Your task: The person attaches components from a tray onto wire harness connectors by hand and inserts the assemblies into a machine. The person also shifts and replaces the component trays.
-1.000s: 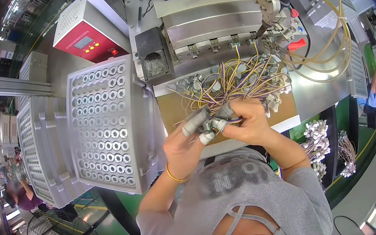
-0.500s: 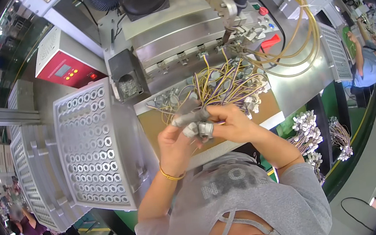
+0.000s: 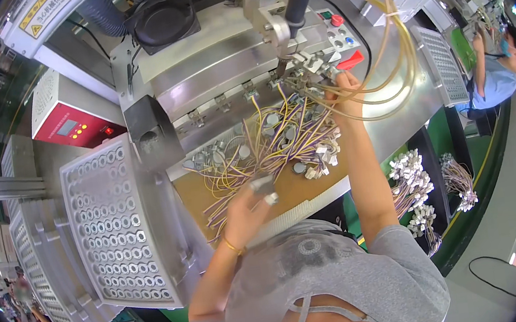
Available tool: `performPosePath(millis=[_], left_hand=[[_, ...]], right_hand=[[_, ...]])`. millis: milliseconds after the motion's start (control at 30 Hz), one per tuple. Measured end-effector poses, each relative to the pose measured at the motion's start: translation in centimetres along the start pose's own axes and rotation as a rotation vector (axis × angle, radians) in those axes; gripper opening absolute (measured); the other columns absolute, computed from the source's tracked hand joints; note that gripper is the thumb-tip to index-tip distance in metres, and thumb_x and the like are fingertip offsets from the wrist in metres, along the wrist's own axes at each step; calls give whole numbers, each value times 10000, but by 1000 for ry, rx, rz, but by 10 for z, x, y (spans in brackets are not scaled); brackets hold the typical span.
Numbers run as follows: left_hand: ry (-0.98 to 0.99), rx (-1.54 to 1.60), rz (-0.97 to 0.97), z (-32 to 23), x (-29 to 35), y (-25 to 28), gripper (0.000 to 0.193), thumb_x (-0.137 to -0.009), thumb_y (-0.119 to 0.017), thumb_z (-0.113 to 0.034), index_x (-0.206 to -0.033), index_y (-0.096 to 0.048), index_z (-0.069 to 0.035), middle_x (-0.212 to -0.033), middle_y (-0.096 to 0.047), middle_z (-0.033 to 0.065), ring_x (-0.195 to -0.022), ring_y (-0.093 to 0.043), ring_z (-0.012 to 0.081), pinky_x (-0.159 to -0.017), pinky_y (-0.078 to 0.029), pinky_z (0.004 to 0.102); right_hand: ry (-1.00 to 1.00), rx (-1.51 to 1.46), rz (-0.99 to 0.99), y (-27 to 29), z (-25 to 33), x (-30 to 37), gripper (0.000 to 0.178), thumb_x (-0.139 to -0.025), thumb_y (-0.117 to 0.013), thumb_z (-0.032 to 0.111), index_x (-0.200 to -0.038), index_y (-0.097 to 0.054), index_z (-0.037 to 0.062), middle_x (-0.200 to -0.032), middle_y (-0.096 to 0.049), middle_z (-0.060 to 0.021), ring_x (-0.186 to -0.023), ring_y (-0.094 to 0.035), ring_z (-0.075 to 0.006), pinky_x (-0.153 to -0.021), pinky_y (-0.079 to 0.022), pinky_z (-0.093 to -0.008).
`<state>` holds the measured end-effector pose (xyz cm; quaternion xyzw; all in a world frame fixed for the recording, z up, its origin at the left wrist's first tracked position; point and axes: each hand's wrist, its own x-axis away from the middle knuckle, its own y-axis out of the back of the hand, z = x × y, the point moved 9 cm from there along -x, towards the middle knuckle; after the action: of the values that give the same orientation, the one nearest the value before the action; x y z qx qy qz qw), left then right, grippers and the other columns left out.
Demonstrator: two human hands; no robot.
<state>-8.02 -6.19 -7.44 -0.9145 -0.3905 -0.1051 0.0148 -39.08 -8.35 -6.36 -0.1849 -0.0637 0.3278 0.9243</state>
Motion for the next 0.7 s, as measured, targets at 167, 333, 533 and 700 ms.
performPosePath(millis=[167,333,533,700], left_hand=[[59,47,-328,15,29,79,259,-790,-570,-24,-1046,-555,15,-929,-597,47,-848,-555,105,-769,-445,240],[55,164,-596,28,48,129,235,-812,-550,-42,-1037,-557,27,-917,-593,42,-817,-544,75,-703,-448,208],[-281,-1039,-483,-6,51,104,319,-642,-595,-20,-944,-634,-112,-723,-587,73,-671,-509,269,-612,-440,335],[-166,-1257,-474,5,65,102,310,-607,-607,-10,-908,-635,-78,-705,-584,84,-678,-526,232,-610,-441,324]], right_hand=[[42,-2,55,3,4,-3,68,-802,-525,107,-794,-516,39,-647,-553,-85,-467,-507,-146,-419,-419,-249],[10,-20,175,-16,9,-23,228,-809,-541,208,-906,-538,2,-748,-609,-135,-574,-588,-192,-481,-465,-258],[-85,352,236,-11,23,4,244,-823,-522,238,-836,-551,-4,-664,-608,-109,-581,-582,-184,-566,-460,-292],[338,890,77,-24,73,89,179,-792,-499,118,-857,-597,-17,-593,-593,-56,-560,-565,-112,-509,-431,-244]])
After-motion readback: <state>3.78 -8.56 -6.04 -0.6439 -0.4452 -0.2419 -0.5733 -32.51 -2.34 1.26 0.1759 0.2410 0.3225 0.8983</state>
